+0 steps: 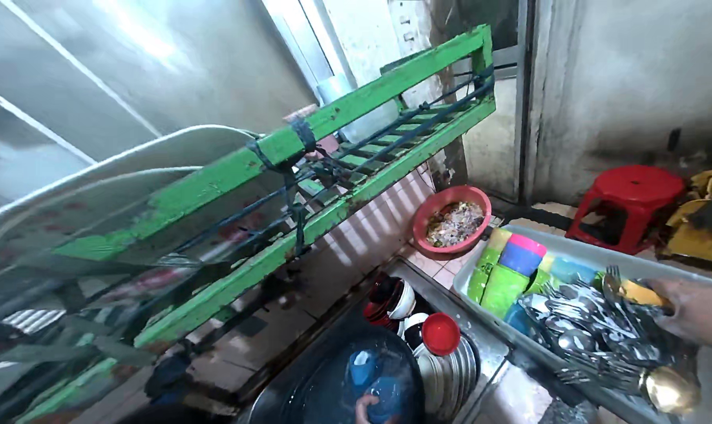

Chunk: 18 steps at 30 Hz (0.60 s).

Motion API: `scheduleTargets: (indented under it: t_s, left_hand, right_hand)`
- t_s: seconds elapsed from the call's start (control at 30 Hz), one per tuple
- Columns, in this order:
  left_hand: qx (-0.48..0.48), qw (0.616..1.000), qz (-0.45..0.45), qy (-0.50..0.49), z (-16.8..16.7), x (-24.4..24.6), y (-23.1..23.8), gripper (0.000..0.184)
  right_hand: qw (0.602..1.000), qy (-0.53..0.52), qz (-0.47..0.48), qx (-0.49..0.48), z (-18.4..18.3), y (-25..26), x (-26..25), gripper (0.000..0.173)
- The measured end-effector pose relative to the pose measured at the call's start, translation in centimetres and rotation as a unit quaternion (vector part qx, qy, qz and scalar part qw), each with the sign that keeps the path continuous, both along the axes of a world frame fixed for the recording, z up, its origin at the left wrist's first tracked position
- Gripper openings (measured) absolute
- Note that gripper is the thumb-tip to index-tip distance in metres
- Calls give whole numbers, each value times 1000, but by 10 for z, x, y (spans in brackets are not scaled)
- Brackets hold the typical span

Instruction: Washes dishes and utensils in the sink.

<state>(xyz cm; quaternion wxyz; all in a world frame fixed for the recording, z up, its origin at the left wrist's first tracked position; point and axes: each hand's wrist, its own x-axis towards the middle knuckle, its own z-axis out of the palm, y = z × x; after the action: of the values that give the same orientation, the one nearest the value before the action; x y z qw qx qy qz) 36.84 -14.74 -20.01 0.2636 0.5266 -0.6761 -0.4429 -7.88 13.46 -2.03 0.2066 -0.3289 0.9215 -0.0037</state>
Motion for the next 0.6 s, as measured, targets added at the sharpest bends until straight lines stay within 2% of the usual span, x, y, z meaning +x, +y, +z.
scheduleTargets:
  t_s: [0.07, 0.17, 0.27, 0.33, 0.4, 0.47, 0.6]
  left_hand:
    - [-35, 997, -45, 61, 30, -16, -3, 69]
    - [-52, 968, -195, 146, 73, -50, -17, 64]
    - [29, 921, -342, 185, 112, -98, -22, 67]
    - [106, 879, -430, 174, 128, -135, -23, 77]
    - [180, 850, -475, 138, 140, -172, -19, 84]
    - [231, 832, -494, 100, 146, -202, -14, 79]
    - [282, 833, -473, 45, 156, -238, -5, 66]
  right_hand:
    - [1000, 2, -3, -2, -1, 1, -1, 54]
    - [1000, 10, -9, -16, -10, 5, -8, 54]
    - [999, 21, -19, -44, -28, 11, -19, 52]
    - [999, 23, -20, -45, -32, 12, -22, 50]
    - [998, 30, -20, -50, -35, 14, -24, 50]
    - [998, 29, -22, -58, -36, 15, -24, 49]
    - [997, 29, -30, -63, -39, 17, -26, 50]
